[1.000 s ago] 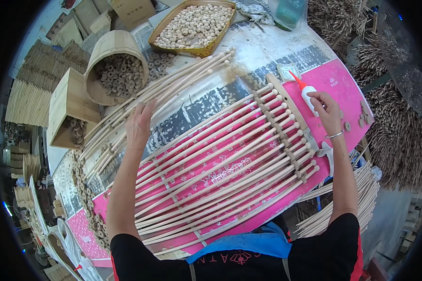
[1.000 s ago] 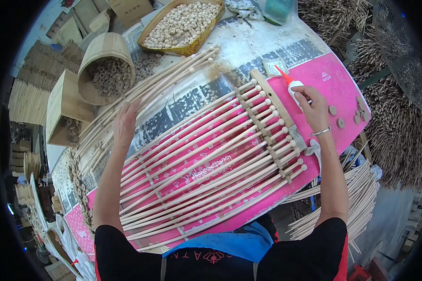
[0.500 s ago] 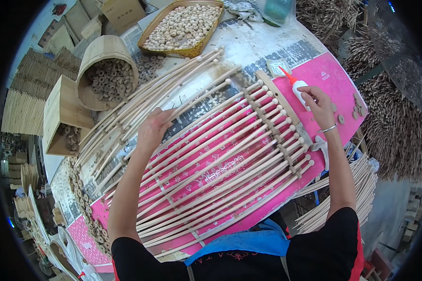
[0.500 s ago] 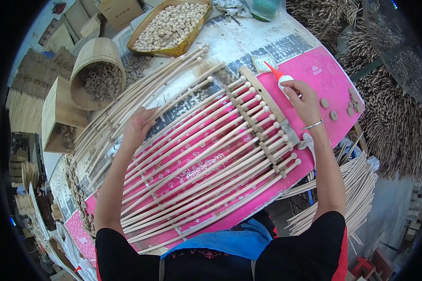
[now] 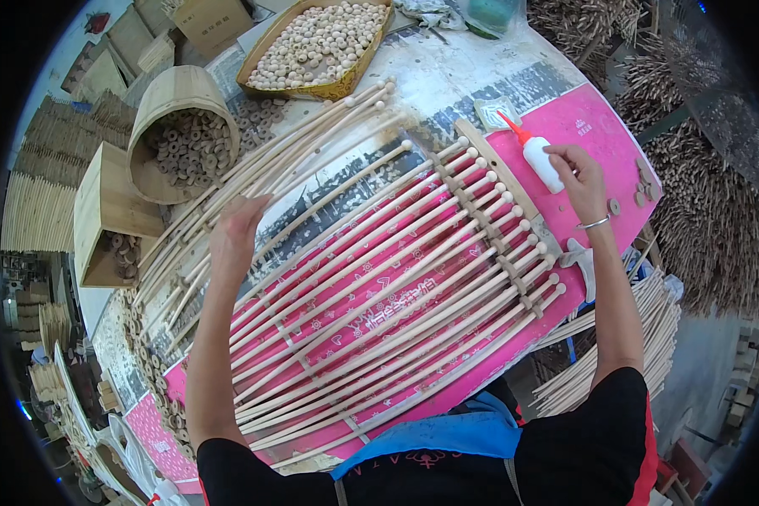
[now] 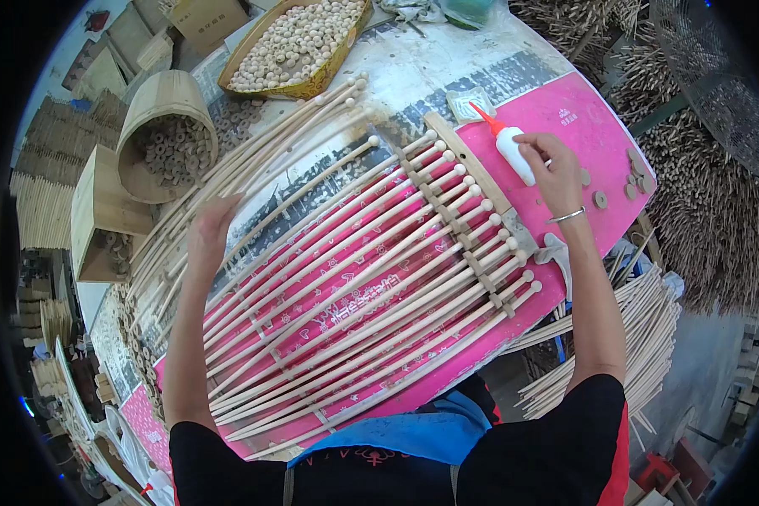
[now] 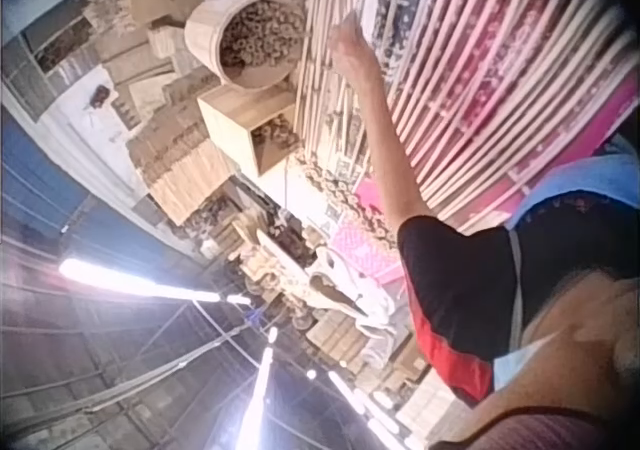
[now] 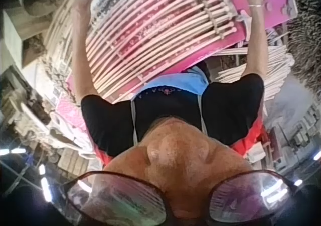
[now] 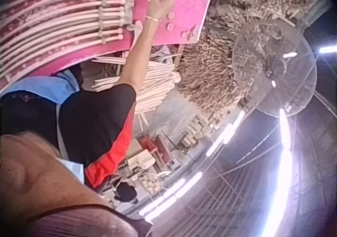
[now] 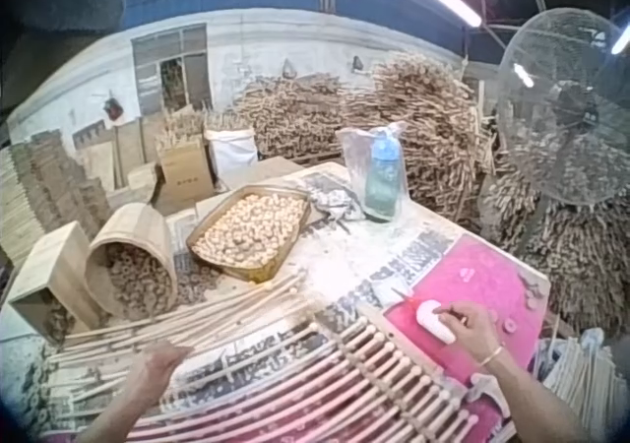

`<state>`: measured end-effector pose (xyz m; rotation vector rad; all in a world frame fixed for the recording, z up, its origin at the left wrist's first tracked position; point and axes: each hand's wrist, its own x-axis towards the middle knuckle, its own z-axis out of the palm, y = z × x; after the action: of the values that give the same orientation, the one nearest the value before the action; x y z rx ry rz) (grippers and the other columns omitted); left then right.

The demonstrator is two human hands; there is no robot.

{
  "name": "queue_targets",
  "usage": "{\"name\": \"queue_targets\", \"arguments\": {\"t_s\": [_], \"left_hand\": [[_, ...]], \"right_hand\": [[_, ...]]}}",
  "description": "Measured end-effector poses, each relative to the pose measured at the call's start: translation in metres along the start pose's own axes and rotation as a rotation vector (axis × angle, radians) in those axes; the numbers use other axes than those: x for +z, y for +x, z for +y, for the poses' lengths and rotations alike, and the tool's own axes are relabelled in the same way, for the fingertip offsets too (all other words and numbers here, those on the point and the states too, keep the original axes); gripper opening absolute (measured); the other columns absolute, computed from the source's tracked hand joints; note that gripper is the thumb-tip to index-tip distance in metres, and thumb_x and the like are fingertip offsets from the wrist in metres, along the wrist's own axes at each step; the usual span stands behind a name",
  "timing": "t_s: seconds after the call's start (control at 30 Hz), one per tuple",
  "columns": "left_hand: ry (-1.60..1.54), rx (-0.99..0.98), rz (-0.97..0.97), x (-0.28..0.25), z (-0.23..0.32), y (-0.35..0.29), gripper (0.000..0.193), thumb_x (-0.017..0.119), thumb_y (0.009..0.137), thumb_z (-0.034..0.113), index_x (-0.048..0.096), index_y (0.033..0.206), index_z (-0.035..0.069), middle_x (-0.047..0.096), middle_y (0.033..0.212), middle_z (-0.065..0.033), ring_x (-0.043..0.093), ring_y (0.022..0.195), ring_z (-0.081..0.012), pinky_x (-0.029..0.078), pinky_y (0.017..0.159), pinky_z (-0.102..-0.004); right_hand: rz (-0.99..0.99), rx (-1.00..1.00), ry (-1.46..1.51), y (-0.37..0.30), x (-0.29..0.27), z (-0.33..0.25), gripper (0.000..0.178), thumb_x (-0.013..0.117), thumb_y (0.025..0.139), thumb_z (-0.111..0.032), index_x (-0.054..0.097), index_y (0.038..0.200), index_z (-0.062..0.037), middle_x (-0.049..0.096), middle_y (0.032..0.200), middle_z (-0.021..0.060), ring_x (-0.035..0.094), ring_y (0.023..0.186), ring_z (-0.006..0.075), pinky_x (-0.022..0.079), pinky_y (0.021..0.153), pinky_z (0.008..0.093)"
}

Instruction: Assembling small wooden components including dowels and rings onto a frame using glue.

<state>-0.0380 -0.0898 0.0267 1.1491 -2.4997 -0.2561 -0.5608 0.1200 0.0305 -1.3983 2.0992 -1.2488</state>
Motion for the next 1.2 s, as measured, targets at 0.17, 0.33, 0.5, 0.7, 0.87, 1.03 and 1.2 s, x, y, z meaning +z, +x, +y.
{"name": "queue_targets", "arguments": {"t_s": [0.17,0.33,0.5,0.7,0.87,1.03,1.2], "left_hand": [[-0.115,0.048,-0.127,0.013,0.003,-0.028,0.051,0.070,0.091,0.011,0.061,0.142,0.014,0.064,0.109,-0.0135,0.064,0.099,-0.0345,0.052,0.084,-0.0454],[0.076,0.033,-0.104,0.024,0.005,-0.029,0.053,0.071,0.090,0.010,0.062,0.142,0.016,0.061,0.110,-0.0104,0.062,0.100,-0.0322,0.051,0.086,-0.0450],[0.071,-0.012,-0.105,0.033,0.008,-0.016,0.050,0.070,0.091,0.011,0.062,0.141,0.014,0.060,0.108,-0.0107,0.061,0.100,-0.0320,0.051,0.086,-0.0452],[0.002,-0.011,-0.013,0.036,-0.002,-0.014,0.043,0.063,0.097,0.011,0.063,0.140,0.013,0.062,0.105,-0.0119,0.061,0.098,-0.0347,0.051,0.085,-0.0441],[-0.173,-0.175,0.011,0.035,-0.003,-0.017,0.036,0.064,0.097,0.015,0.068,0.133,0.016,0.066,0.109,-0.0104,0.064,0.102,-0.0334,0.052,0.085,-0.0434],[-0.138,-0.094,0.074,0.028,0.003,-0.022,0.032,0.069,0.094,0.019,0.073,0.125,0.013,0.068,0.112,-0.0086,0.064,0.102,-0.0330,0.052,0.085,-0.0431],[-0.129,-0.043,0.095,0.028,-0.002,-0.028,0.033,0.075,0.089,0.021,0.075,0.120,0.011,0.068,0.110,-0.0066,0.064,0.101,-0.0319,0.052,0.084,-0.0427]], "right_hand": [[0.108,-0.108,-0.476,0.007,-0.004,0.003,0.048,0.080,0.084,-0.025,0.068,0.126,-0.0037,0.068,0.110,0.0130,0.066,0.096,0.0270,0.053,0.084,0.0401],[-0.017,-0.059,-0.578,0.006,-0.005,0.021,0.071,0.084,0.078,-0.036,0.060,0.137,-0.0050,0.068,0.119,0.0180,0.067,0.111,0.0344,0.052,0.095,0.0449],[-0.115,0.149,-0.356,0.010,-0.007,0.039,0.075,0.085,0.077,-0.032,0.056,0.140,-0.0037,0.067,0.123,0.0201,0.067,0.115,0.0314,0.052,0.097,0.0414],[-0.098,-0.092,-0.012,0.018,0.014,-0.017,0.067,0.084,0.080,-0.023,0.055,0.137,-0.0049,0.065,0.121,0.0144,0.063,0.115,0.0271,0.050,0.099,0.0394],[-0.241,-0.274,-0.098,0.035,0.045,-0.071,0.063,0.082,0.080,-0.024,0.057,0.136,-0.0077,0.066,0.124,0.0148,0.064,0.117,0.0290,0.049,0.101,0.0392],[-0.320,-0.439,-0.369,0.044,0.067,-0.095,0.059,0.080,0.080,-0.027,0.061,0.133,-0.0104,0.066,0.126,0.0142,0.063,0.116,0.0339,0.050,0.099,0.0424],[-0.400,-0.430,-0.459,0.048,0.086,-0.106,0.057,0.078,0.082,-0.029,0.063,0.133,-0.0094,0.066,0.127,0.0144,0.063,0.116,0.0347,0.049,0.099,0.0431]]}}
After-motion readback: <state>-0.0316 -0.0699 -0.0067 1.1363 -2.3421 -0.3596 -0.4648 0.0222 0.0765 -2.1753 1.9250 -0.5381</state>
